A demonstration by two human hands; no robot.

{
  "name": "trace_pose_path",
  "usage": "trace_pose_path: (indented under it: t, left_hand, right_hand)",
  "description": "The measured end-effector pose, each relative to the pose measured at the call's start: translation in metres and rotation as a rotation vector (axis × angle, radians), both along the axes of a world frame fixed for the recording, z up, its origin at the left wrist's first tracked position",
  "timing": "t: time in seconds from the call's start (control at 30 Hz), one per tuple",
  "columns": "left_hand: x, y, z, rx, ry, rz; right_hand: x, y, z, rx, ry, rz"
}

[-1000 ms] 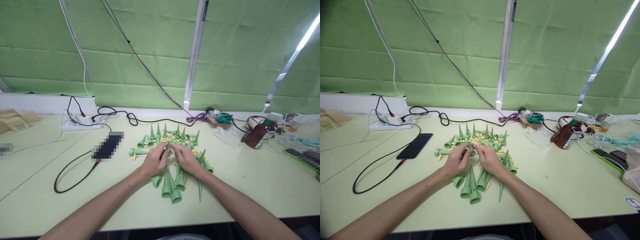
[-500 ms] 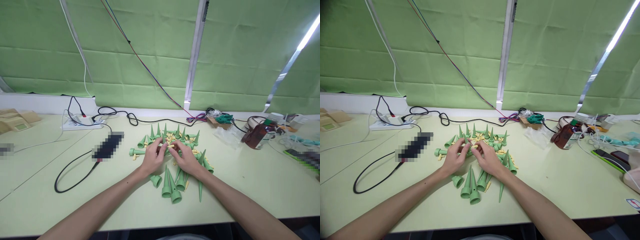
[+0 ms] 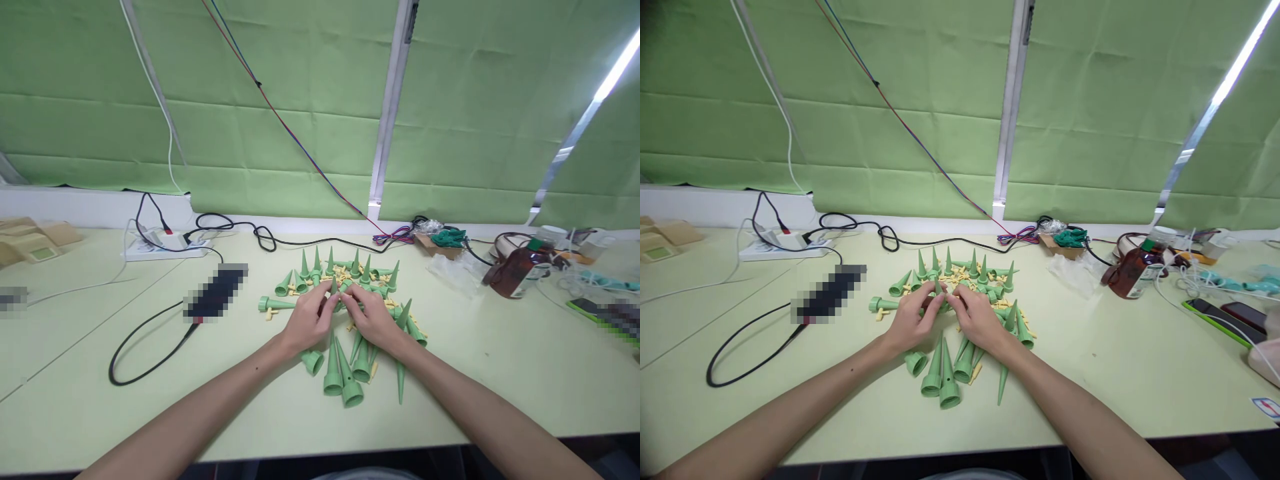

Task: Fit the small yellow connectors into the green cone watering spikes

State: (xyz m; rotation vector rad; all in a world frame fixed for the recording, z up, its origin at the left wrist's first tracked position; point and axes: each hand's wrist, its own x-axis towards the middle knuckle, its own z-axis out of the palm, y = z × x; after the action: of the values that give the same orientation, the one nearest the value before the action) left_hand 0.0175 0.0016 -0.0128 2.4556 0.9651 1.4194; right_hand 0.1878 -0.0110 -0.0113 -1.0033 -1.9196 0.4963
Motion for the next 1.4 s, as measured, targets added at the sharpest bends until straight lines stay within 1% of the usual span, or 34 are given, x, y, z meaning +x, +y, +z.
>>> trace_pose_path:
  t: [0.13, 0.47, 0.73, 0.83, 0.9, 1.0, 1.07, 1.2, 1.3, 1.4]
  left_hand:
    - [0.0005, -0.0011, 0.0007, 0.009, 0.002, -0.015]
    - [0.0003, -0.0032, 0.0007, 0.004, 0.039, -0.074]
    - [-0.0005, -0.0044, 0.0017, 0.103, 0.105, -0.175]
    - [-0.0013, -0.0027, 0.0004, 0.117, 0.144, -0.231]
    - [-0.0015, -0.0016, -0.0007, 0.114, 0.158, -0.245]
    - [-0.0007, -0.0016, -0.0011, 0.102, 0.155, -0.232]
    - [0.0003, -0.0024, -0.0005, 0.081, 0.129, -0.202]
    - [0.0021, -0.0035, 0.0012, -0.022, 0.062, -0.127]
    - [0.0026, -0.0033, 0.0020, -0.100, 0.029, -0.097]
    - [0.0026, -0.0037, 0.0034, -0.156, -0.003, -0.083]
  right_hand:
    - [-0.0002, 0.0008, -0.0017, 0.015, -0.002, -0.014]
    - [-0.0012, 0.0005, -0.0036, -0.037, 0.084, -0.003]
    - [-0.0007, 0.0022, -0.0044, -0.059, 0.054, -0.059]
    - [-0.0008, 0.0036, -0.0037, -0.062, 0.057, -0.092]
    - [-0.0010, 0.0045, -0.0033, -0.053, 0.064, -0.106]
    - [-0.0015, 0.0050, -0.0033, -0.051, 0.088, -0.115]
    - [-0.0019, 0.0047, -0.0036, -0.064, 0.102, -0.109]
    - [-0.0023, 0.0035, -0.0039, -0.111, 0.121, -0.069]
    - [-0.0019, 0.0030, -0.0039, -0.127, 0.116, -0.032]
    - [-0.0013, 0.0032, -0.0045, -0.115, 0.090, -0.026]
